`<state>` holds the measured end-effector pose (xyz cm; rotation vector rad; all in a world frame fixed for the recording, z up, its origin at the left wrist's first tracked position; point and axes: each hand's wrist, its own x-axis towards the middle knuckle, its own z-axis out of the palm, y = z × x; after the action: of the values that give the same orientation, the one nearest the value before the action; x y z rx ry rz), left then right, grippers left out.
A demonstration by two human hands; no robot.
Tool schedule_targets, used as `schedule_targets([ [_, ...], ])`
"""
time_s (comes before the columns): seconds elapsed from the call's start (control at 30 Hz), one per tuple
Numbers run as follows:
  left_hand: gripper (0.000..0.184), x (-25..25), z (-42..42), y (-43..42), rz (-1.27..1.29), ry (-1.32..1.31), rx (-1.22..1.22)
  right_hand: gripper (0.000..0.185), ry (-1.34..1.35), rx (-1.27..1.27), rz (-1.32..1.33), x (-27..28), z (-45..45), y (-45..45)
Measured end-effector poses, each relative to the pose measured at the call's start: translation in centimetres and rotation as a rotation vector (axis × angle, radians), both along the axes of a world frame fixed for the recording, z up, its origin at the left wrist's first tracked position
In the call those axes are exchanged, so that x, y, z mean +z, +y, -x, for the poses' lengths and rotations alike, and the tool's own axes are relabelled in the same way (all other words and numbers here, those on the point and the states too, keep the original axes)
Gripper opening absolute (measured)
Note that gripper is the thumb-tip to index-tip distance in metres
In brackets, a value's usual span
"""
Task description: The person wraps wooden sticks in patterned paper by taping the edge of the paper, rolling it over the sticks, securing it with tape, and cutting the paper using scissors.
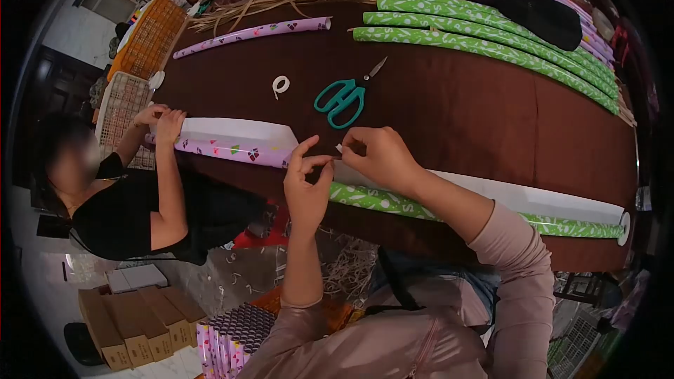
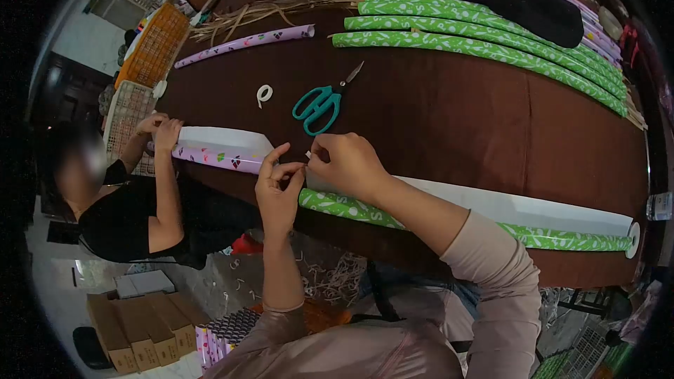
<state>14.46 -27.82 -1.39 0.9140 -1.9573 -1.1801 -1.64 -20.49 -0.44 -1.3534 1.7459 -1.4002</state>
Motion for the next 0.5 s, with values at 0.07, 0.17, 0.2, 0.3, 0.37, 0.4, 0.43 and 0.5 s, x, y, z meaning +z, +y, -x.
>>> schedule_targets([
  [0.07,0.046,0.2,0.2,0.2,-0.047,0.007,0.052,0.017,0.004,0.001,-0.032,0.4,0.0,0.1],
  [0.17,0.048,0.4,0.4,0.3,0.042,-0.024,0.037,0.017,0.015,0.003,-0.053,0.4,0.0,0.1],
  [0.2,0.048,0.6,0.6,0.4,0.042,-0.024,0.035,0.018,0.022,0.003,-0.041,0.4,0.0,0.1],
  [0.3,0.051,1.0,1.2,0.6,0.081,-0.054,0.012,0.018,-0.01,0.001,-0.062,0.5,0.0,0.1],
  [0.37,0.049,1.2,1.6,0.6,0.174,-0.181,0.032,0.018,-0.02,0.0,-0.078,0.6,0.0,0.0],
  [0.4,0.049,1.4,1.9,0.5,0.175,-0.181,0.03,0.018,-0.03,0.002,-0.094,0.6,0.0,0.0],
  [0.43,0.046,1.7,2.2,0.3,0.174,-0.221,0.033,0.018,-0.03,0.001,-0.093,0.4,0.0,0.0],
  [0.5,0.042,1.7,2.6,-0.4,0.176,-0.261,0.033,0.018,-0.053,-0.005,-0.053,-0.1,0.1,-0.1],
])
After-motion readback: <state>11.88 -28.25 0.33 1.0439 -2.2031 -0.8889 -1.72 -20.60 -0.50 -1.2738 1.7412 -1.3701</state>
